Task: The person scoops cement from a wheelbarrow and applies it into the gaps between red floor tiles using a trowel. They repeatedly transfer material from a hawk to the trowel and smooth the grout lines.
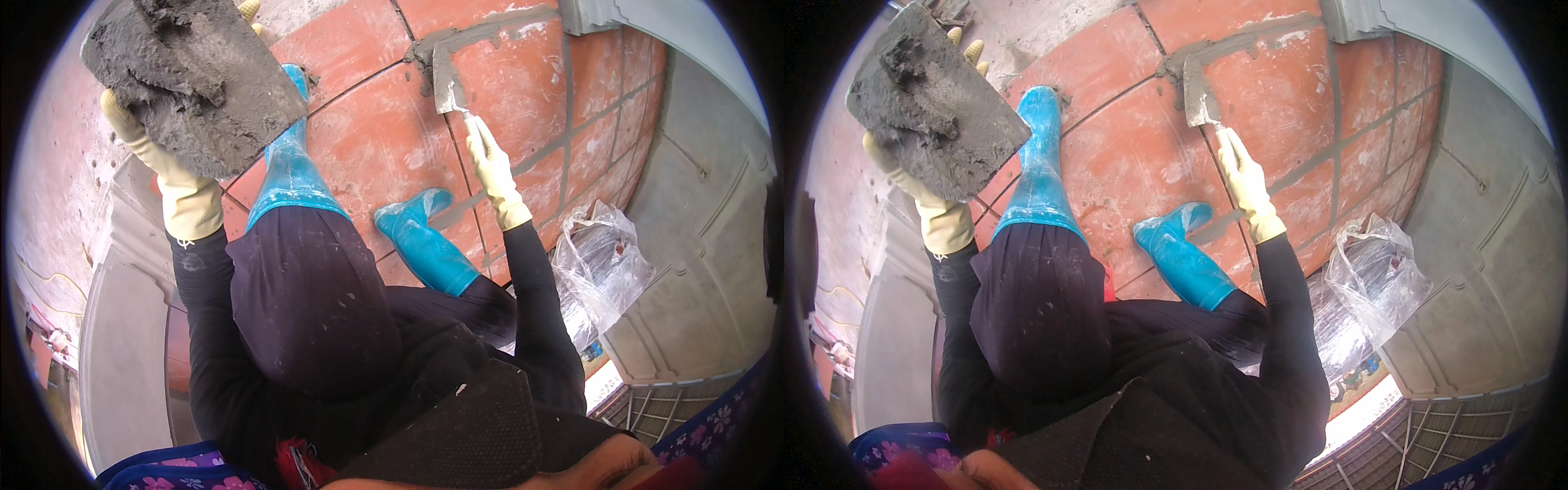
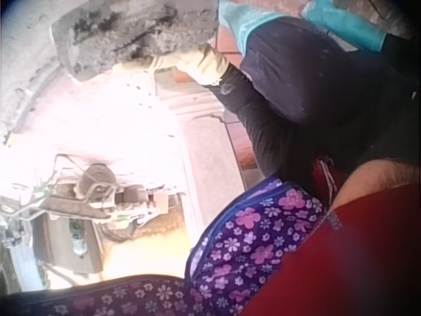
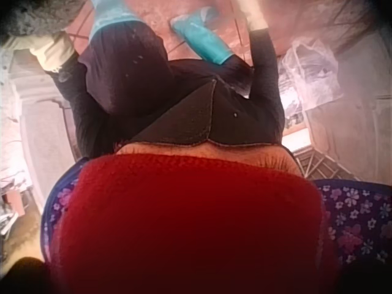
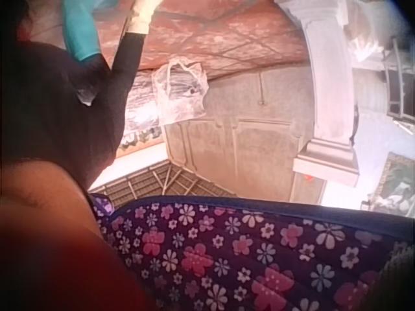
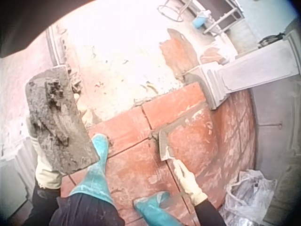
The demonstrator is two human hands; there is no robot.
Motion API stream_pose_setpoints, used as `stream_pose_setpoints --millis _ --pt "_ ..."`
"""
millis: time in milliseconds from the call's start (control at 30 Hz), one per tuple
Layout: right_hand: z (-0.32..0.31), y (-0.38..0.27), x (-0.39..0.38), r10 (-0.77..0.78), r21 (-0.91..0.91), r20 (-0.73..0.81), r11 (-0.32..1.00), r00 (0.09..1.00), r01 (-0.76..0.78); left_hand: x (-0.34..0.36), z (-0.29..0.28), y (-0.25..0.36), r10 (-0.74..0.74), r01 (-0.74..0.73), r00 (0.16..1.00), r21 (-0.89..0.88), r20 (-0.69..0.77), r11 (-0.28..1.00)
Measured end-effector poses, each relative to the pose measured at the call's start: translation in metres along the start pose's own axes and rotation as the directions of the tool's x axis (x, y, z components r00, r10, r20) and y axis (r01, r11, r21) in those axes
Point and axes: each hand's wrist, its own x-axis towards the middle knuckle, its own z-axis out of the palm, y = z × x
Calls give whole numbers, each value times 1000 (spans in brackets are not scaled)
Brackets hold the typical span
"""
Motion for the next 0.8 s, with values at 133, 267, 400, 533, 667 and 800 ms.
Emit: stream_pose_setpoints --millis 133,267,400,533,667,800 --pt "9 15 -5 -62 -104 7 993 998 62 0 3 -1 6 -6 1000 10 5 1000" --pt "15 31 -28 -118 -140 24 983 993 120 1 5 -1 -24 24 999 -6 48 1000" --pt "16 28 -39 120 107 81 986 989 -128 1 2 1 -59 62 996 -31 73 998" --pt "17 10 -20 -88 -24 -24 996 996 88 0 0 -1 -49 50 996 -8 77 999" --pt "17 -2 7 -178 -269 -7 948 984 170 0 -1 -3 -37 36 998 14 51 999" --pt "21 8 4 -192 -347 3 920 981 181 1 1 -5 -18 18 1000 38 13 999"
